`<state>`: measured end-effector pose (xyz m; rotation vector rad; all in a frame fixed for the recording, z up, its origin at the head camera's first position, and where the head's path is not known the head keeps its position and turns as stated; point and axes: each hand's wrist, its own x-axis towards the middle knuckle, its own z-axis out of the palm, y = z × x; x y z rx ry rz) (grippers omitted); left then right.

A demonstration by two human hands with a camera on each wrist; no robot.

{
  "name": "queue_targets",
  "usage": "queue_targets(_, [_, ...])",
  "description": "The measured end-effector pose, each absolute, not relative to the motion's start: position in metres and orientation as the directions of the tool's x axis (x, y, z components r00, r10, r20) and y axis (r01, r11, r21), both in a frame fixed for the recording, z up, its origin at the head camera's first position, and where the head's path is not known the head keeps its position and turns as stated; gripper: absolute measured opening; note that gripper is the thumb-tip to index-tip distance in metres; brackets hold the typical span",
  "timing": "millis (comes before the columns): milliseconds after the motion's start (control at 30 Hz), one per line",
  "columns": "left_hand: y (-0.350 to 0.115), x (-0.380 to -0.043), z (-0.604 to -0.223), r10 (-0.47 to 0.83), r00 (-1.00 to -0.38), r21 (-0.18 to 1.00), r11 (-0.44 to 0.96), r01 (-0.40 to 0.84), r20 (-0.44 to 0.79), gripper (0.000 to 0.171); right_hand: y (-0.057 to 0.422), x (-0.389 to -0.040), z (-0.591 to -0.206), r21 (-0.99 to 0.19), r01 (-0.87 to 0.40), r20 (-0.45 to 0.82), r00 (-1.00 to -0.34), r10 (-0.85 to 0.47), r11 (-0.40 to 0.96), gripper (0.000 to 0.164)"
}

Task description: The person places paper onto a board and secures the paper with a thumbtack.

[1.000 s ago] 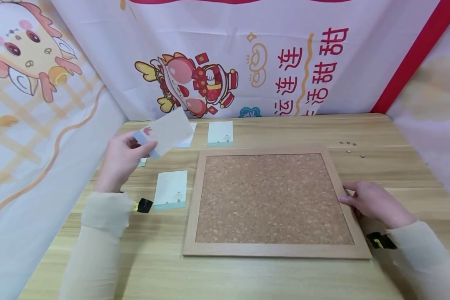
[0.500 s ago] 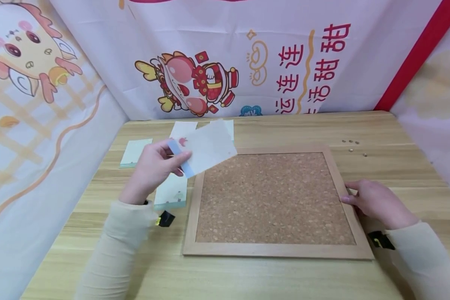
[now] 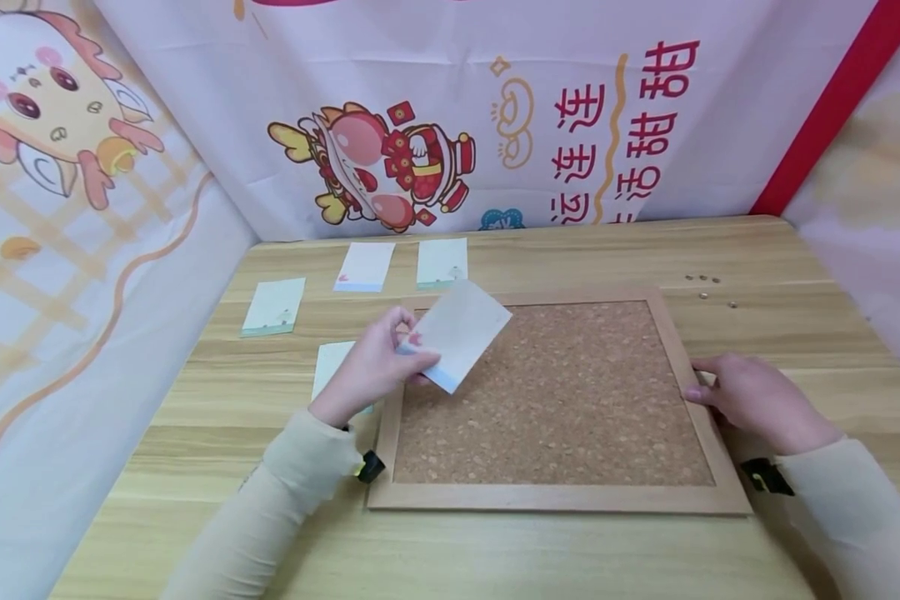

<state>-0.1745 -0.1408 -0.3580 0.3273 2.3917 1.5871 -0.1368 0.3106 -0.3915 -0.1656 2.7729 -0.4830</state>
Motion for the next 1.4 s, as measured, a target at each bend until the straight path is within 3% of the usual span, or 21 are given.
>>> queue_targets(100, [-0.145, -0.178, -0.358, 0.29, -0.953, 0.93, 0.365, 0.028, -0.085, 0.049, 0.31, -0.137, -0.391, -0.344, -0.071, -0.281, -0.944, -0.175, 0.936, 0.057])
queue_targets(267, [-0.156, -0.182, -0.357, 0.198, -0.975, 0.912, 0.41, -0.01, -0.1, 0.029, 0.311, -0.137, -0.39, -0.34, -0.073, -0.282, -0.943, -0.176, 0.937, 0.057])
queue_targets(533, [-0.17, -0.19, -0.36, 0.09, -0.991, 0.824, 0.565, -0.03, -0.098, 0.032, 0.312, -0.137, -0.392, -0.336, -0.057, -0.3, -0.94, -0.164, 0.94, 0.058])
queue_targets(833, [-0.173, -0.206, -0.365, 0.13, -0.976, 0.787, 0.614, -0.058, -0.173, 0.024, 0.309, -0.136, -0.392, -0.324, -0.07, -0.288, -0.943, -0.169, 0.943, 0.053])
queue_targets(967, [-0.169, -0.211, -0.364, 0.121, -0.961, 0.771, 0.626, -0.12, -0.248, 0.028, 0.309, -0.135, -0.392, -0.325, -0.083, -0.273, -0.946, -0.177, 0.942, 0.05])
queue_targets(1167, [-0.165, -0.22, -0.369, 0.154, -0.947, 0.693, 0.716, -0.088, -0.28, 0.041, 0.309, -0.135, -0.393, -0.325, -0.103, -0.259, -0.947, -0.193, 0.94, 0.046])
queue_targets(1400, [-0.161, -0.225, -0.375, 0.146, -0.938, 0.694, 0.71, -0.121, -0.314, 0.02, 0.311, -0.135, -0.394, -0.328, -0.122, -0.236, -0.95, -0.206, 0.937, 0.047])
